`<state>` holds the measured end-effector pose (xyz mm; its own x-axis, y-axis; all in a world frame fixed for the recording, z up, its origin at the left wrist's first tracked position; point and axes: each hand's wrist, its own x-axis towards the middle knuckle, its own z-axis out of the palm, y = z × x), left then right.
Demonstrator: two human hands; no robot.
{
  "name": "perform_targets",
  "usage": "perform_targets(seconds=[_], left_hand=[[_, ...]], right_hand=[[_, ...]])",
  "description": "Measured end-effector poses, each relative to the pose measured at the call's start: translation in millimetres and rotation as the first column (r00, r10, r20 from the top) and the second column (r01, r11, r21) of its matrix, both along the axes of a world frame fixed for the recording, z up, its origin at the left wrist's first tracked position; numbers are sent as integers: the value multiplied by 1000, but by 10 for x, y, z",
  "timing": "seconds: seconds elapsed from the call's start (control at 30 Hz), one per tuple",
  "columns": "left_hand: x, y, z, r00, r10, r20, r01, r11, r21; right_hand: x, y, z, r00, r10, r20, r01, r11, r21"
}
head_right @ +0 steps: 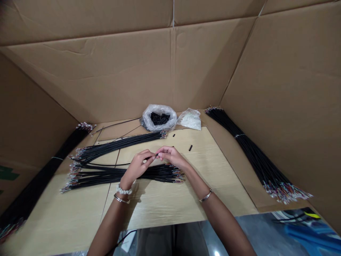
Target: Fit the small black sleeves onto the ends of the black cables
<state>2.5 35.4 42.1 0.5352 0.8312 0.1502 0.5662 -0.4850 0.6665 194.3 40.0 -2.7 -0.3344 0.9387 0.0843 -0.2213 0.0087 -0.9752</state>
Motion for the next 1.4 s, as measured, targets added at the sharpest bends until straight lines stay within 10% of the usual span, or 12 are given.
perform_targets(seconds=[0.3, 0.6, 1.4], left_hand=[[2, -30, -11, 993, 81, -86, -63, 980, 188], [51, -9, -103, 975, 173, -138, -58, 801, 596], [93, -35, -76, 963, 194, -189, -73, 858, 508]], right_hand=[[-151, -68, 53, 958, -30, -284, -17, 987, -161], [-218, -100, 56, 897, -124, -425, 17, 969, -247], [-165, -48, 38, 977, -189, -103, 195, 979, 55]])
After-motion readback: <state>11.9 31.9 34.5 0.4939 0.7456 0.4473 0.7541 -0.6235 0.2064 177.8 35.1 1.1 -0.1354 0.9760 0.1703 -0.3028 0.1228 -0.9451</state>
